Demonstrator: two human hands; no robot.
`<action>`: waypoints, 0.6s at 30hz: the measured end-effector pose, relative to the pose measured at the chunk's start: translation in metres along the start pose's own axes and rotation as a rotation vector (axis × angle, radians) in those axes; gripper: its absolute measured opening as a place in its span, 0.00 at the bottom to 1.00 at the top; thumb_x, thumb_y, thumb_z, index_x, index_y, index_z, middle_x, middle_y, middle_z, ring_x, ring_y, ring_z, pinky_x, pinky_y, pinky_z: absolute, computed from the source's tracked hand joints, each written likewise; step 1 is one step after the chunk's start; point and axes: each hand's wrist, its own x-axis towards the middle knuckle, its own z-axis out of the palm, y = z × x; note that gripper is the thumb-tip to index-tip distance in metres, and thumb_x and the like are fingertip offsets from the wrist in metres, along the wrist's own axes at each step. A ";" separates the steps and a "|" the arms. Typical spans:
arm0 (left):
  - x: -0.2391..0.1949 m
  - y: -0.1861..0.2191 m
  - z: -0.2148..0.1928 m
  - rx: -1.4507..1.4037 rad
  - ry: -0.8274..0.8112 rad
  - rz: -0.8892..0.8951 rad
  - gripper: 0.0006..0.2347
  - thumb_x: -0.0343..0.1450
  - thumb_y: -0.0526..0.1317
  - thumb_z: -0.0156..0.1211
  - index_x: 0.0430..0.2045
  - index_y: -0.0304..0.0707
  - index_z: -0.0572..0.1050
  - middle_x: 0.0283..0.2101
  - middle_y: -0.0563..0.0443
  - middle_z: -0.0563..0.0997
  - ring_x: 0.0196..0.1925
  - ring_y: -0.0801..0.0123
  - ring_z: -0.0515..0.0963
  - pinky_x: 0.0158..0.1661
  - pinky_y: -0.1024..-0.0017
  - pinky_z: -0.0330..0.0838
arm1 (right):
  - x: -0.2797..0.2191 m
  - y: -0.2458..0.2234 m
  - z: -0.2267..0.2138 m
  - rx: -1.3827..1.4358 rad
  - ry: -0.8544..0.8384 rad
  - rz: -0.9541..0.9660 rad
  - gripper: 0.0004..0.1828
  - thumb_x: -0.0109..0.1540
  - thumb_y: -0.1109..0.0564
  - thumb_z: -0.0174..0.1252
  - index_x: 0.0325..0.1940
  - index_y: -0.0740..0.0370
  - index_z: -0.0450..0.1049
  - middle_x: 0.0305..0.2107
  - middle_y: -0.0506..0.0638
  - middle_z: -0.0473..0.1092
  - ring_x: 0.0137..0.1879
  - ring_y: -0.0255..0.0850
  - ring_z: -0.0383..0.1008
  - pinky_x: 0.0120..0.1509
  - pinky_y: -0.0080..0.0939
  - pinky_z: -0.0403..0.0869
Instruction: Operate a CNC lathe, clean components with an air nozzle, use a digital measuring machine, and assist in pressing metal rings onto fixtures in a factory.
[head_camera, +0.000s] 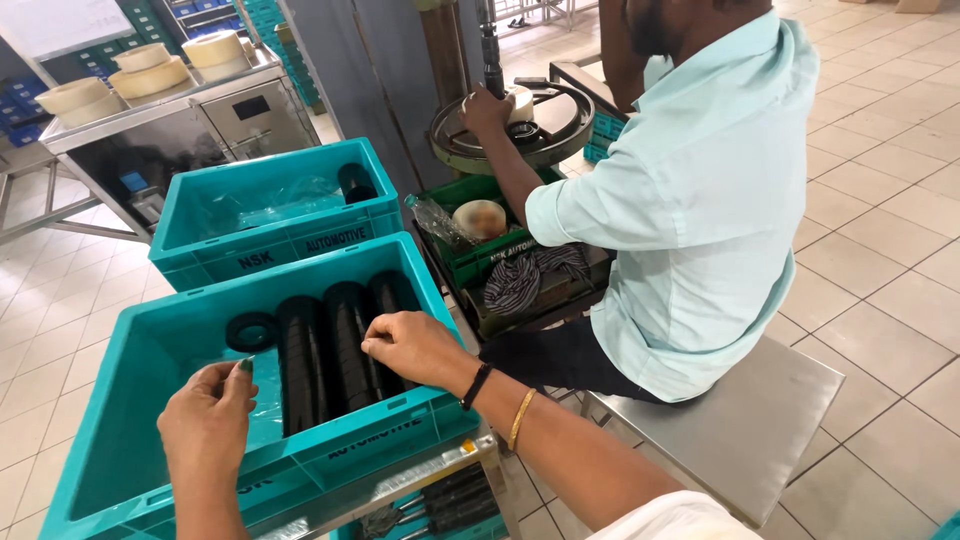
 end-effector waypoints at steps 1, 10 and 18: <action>-0.001 0.001 -0.001 -0.008 -0.003 0.000 0.14 0.75 0.45 0.59 0.44 0.33 0.82 0.33 0.45 0.86 0.36 0.65 0.86 0.41 0.68 0.75 | 0.000 0.000 0.000 -0.003 0.005 -0.006 0.17 0.62 0.46 0.58 0.45 0.59 0.81 0.30 0.51 0.78 0.39 0.45 0.79 0.45 0.46 0.75; 0.000 0.000 -0.001 -0.046 0.002 -0.017 0.13 0.75 0.45 0.60 0.44 0.33 0.82 0.33 0.45 0.86 0.35 0.66 0.86 0.40 0.68 0.75 | 0.002 -0.001 -0.001 -0.011 0.001 0.012 0.17 0.61 0.46 0.58 0.45 0.59 0.81 0.30 0.51 0.78 0.38 0.44 0.79 0.44 0.46 0.74; -0.007 0.007 -0.006 -0.072 -0.006 0.002 0.14 0.75 0.45 0.59 0.44 0.32 0.82 0.34 0.45 0.86 0.35 0.65 0.85 0.40 0.68 0.75 | 0.000 -0.003 -0.002 0.009 -0.010 -0.010 0.17 0.61 0.46 0.58 0.45 0.59 0.81 0.30 0.51 0.78 0.38 0.44 0.79 0.43 0.45 0.74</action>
